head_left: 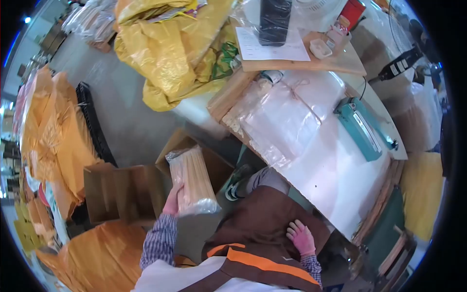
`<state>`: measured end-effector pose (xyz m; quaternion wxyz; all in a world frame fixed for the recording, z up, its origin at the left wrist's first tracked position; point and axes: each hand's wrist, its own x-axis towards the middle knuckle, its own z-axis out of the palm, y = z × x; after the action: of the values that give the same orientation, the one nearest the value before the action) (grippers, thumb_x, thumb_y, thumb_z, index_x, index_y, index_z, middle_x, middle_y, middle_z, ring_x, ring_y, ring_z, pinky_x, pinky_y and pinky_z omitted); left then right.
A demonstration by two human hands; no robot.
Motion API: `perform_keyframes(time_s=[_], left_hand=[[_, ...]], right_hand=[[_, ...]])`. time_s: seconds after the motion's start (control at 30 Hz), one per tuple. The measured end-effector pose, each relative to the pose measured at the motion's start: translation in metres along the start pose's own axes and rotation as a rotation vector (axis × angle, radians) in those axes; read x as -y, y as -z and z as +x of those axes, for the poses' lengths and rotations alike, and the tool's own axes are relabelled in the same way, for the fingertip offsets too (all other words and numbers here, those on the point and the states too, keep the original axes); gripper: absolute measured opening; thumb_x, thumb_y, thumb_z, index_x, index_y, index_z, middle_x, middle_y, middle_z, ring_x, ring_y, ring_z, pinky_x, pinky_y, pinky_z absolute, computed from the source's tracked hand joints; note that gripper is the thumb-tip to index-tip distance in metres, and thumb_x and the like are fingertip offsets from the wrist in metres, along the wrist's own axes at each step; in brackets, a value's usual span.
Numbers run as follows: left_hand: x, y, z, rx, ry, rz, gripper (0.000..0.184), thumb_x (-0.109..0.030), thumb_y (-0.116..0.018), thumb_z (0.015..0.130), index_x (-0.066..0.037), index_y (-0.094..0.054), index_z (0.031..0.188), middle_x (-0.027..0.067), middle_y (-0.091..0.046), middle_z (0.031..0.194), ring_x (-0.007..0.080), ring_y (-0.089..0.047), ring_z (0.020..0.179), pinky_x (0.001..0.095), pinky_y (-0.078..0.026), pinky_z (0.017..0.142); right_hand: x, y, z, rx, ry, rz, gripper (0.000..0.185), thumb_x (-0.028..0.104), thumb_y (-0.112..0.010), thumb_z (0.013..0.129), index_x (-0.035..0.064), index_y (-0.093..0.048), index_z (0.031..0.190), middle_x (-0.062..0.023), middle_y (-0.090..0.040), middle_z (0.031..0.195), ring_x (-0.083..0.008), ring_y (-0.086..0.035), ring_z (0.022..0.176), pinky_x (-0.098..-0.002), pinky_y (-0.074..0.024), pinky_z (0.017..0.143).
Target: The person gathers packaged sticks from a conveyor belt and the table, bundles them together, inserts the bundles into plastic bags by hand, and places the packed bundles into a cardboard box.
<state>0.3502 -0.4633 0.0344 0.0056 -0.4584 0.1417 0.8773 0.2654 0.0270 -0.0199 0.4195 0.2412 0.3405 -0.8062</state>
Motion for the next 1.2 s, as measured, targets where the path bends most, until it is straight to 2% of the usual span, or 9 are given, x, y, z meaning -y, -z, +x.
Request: perform_keyframes(time_s=[0.2, 0.33, 0.5, 0.57, 0.67, 0.8, 0.93, 1.07, 1.2], left_hand=[[0.021, 0.126, 0.317, -0.511, -0.276, 0.546, 0.031, -0.029, -0.059, 0.086, -0.005, -0.060, 0.106, 0.0150, -0.061, 0.108, 0.0260, -0.058, 0.104, 0.0393, -0.049, 0.083], [0.055, 0.152, 0.414, -0.313, -0.406, 1.719, 0.027, -0.030, -0.053, 0.089, -0.009, -0.062, 0.103, 0.0125, -0.061, 0.104, 0.0231, -0.056, 0.099, 0.0353, -0.047, 0.081], [0.073, 0.190, 0.360, -0.094, -0.274, 1.223, 0.024, -0.021, -0.061, 0.085, -0.009, -0.059, 0.104, 0.0011, -0.060, 0.084, 0.0096, -0.056, 0.071, 0.0275, -0.047, 0.059], [0.074, 0.137, 0.298, -0.152, -0.060, 0.746, 0.026, -0.017, -0.062, 0.084, -0.012, -0.057, 0.108, -0.0081, -0.045, 0.061, 0.0027, -0.035, 0.041, 0.0204, -0.036, 0.037], [0.068, 0.114, 0.242, -0.204, -0.131, 0.607, 0.041, -0.020, -0.055, 0.087, -0.008, -0.047, 0.126, 0.0106, -0.055, 0.118, 0.0282, -0.052, 0.107, 0.0420, -0.039, 0.091], [0.089, 0.002, 0.147, -0.097, -0.990, 1.227, 0.026, -0.008, -0.046, 0.087, 0.005, -0.056, 0.107, 0.0083, -0.058, 0.091, 0.0169, -0.053, 0.078, 0.0275, -0.045, 0.068], [0.172, -0.158, 0.058, 0.308, -1.179, 1.405, 0.018, -0.008, -0.051, 0.086, 0.003, -0.061, 0.095, 0.0158, -0.061, 0.093, 0.0243, -0.057, 0.084, 0.0328, -0.046, 0.075], [0.280, -0.292, 0.031, 1.097, -1.345, 1.558, 0.013, -0.006, -0.056, 0.082, -0.002, -0.064, 0.092, 0.0155, -0.061, 0.095, 0.0303, -0.058, 0.089, 0.0371, -0.047, 0.079], [0.393, -0.425, 0.059, 1.260, -1.905, 1.706, 0.046, -0.019, -0.065, 0.076, -0.006, -0.053, 0.118, 0.0161, -0.059, 0.104, 0.0337, -0.055, 0.098, 0.0430, -0.045, 0.084]], right_hand=[[-0.003, -0.011, 0.001, -0.105, -0.019, -0.028, 0.056, 0.039, -0.046, 0.092, 0.0047, -0.033, 0.134, -0.0135, -0.044, 0.126, -0.0279, -0.045, 0.106, -0.0416, -0.0384, 0.095], [-0.003, -0.010, 0.002, -0.182, -0.053, 0.077, 0.042, 0.026, -0.043, 0.096, 0.0029, -0.037, 0.131, -0.0161, -0.048, 0.124, -0.0317, -0.049, 0.107, -0.0441, -0.0406, 0.095], [-0.004, -0.009, 0.019, -0.147, -0.121, 0.104, 0.038, 0.023, -0.038, 0.098, 0.0021, -0.037, 0.130, -0.0138, -0.049, 0.124, -0.0264, -0.051, 0.108, -0.0383, -0.0424, 0.095], [-0.002, -0.006, 0.019, -0.115, -0.107, 0.081, 0.040, 0.022, -0.041, 0.097, 0.0014, -0.037, 0.131, -0.0129, -0.050, 0.123, -0.0251, -0.052, 0.109, -0.0374, -0.0439, 0.094], [-0.004, 0.003, 0.008, 0.060, -0.016, 0.025, 0.043, 0.024, -0.042, 0.097, 0.0010, -0.037, 0.133, -0.0126, -0.050, 0.126, -0.0248, -0.051, 0.114, -0.0363, -0.0427, 0.096], [0.049, -0.038, -0.058, -0.040, 0.254, -0.613, 0.044, 0.019, -0.052, 0.091, 0.0001, -0.044, 0.130, -0.0112, -0.052, 0.127, -0.0187, -0.053, 0.112, -0.0313, -0.0439, 0.093], [0.117, -0.026, -0.156, -0.102, 0.694, -0.480, 0.040, 0.017, -0.053, 0.091, -0.0031, -0.049, 0.125, -0.0131, -0.058, 0.117, -0.0200, -0.057, 0.106, -0.0324, -0.0460, 0.091], [0.193, 0.050, -0.251, -0.456, 1.229, -0.294, 0.029, 0.019, -0.055, 0.090, 0.0016, -0.059, 0.113, -0.0060, -0.065, 0.103, -0.0159, -0.060, 0.098, -0.0288, -0.0486, 0.084], [0.268, 0.214, -0.299, -1.619, 1.531, -0.785, 0.029, 0.020, -0.057, 0.086, 0.0062, -0.061, 0.112, -0.0099, -0.065, 0.105, -0.0250, -0.060, 0.098, -0.0331, -0.0462, 0.086]])
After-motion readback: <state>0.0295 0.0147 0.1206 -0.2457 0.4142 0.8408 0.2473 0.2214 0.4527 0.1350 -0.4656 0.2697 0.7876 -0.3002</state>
